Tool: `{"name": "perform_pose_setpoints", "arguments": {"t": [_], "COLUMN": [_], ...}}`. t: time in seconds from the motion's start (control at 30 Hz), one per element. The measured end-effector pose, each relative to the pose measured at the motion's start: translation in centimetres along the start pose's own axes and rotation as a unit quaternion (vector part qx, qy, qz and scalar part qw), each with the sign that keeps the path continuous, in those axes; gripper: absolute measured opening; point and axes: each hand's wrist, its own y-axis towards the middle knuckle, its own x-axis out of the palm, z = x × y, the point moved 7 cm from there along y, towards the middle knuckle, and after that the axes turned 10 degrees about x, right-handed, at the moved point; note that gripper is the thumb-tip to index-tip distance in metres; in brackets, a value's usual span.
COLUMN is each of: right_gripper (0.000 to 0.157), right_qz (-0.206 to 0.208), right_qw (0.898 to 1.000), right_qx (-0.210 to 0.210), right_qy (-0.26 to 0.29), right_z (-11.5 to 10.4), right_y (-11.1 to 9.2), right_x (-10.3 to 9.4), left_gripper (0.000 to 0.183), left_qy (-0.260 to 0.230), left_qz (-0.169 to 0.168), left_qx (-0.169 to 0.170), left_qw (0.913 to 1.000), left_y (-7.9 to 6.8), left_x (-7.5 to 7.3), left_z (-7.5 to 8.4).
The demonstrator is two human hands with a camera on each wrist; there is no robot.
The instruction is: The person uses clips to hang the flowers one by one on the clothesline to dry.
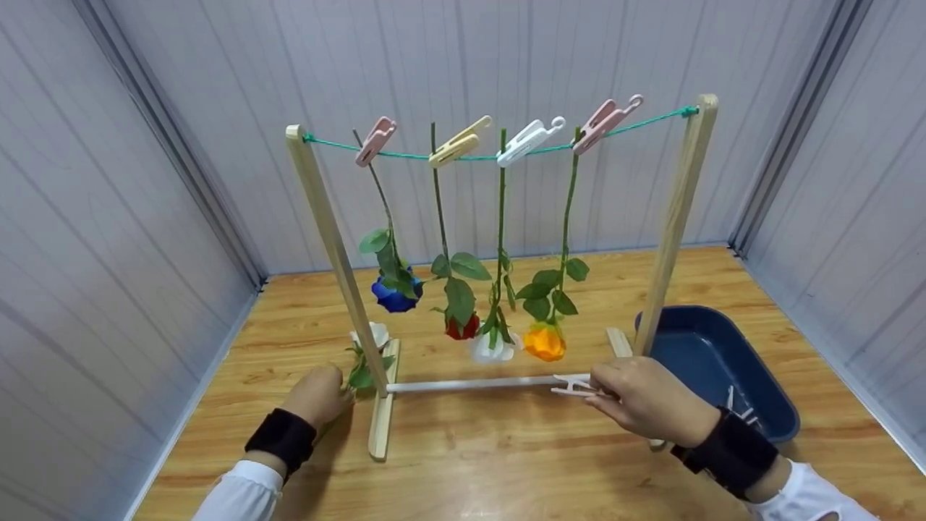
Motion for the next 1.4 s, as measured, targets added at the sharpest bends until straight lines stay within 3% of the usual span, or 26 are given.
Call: {"name": "perform_pose_setpoints", "arguments": {"t": [0.27,0.5,0.67,0.77,1.03,1.2,1.4], "right_gripper": [0.031,0.030,0.029,0.030,0.030,0.030,0.029], "right_qz": [-0.005,-0.012,-0.021,-0.027,-0.021,-0.007,-0.012], "right_qw": [1.000,1.000,0.999,0.999,0.999,1.000,0.999], "right_qx": [0.010,0.017,0.028,0.034,0.029,0.022,0.027], "right_qy": [0.004,0.012,0.021,0.026,0.023,0.012,0.019], "right_z": [0.0,0.0,0.2,0.3,0.3,0.3,0.4], "right_y": [-0.2,-0.3,-0.4,-0.5,-0.6,-0.7,-0.7], "right_x": [0.2,0.3,0.4,0.5,0.5,0.6,0.5], "left_gripper": [0.011,0.004,0.037,0.048,0.012,0.014,0.028], "left_qy": [0.033,0.012,-0.018,-0.039,-0.122,-0.215,-0.338], "left_qz": [0.032,0.036,0.036,0.034,0.036,0.022,-0.004], "left_qx": [0.027,0.016,0.008,0.003,-0.005,-0.005,-0.020], "left_qw": [0.9986,0.9992,0.9991,0.9987,0.9918,0.9764,0.9409], "left_y": [-0.4,-0.4,-0.5,-0.5,-0.7,-1.1,-1.8], "left_x": [0.3,0.2,0.0,-0.2,-1.4,-1.4,-0.8], "left_z": [0.6,0.3,0.2,0.2,0.5,0.8,0.5]}}
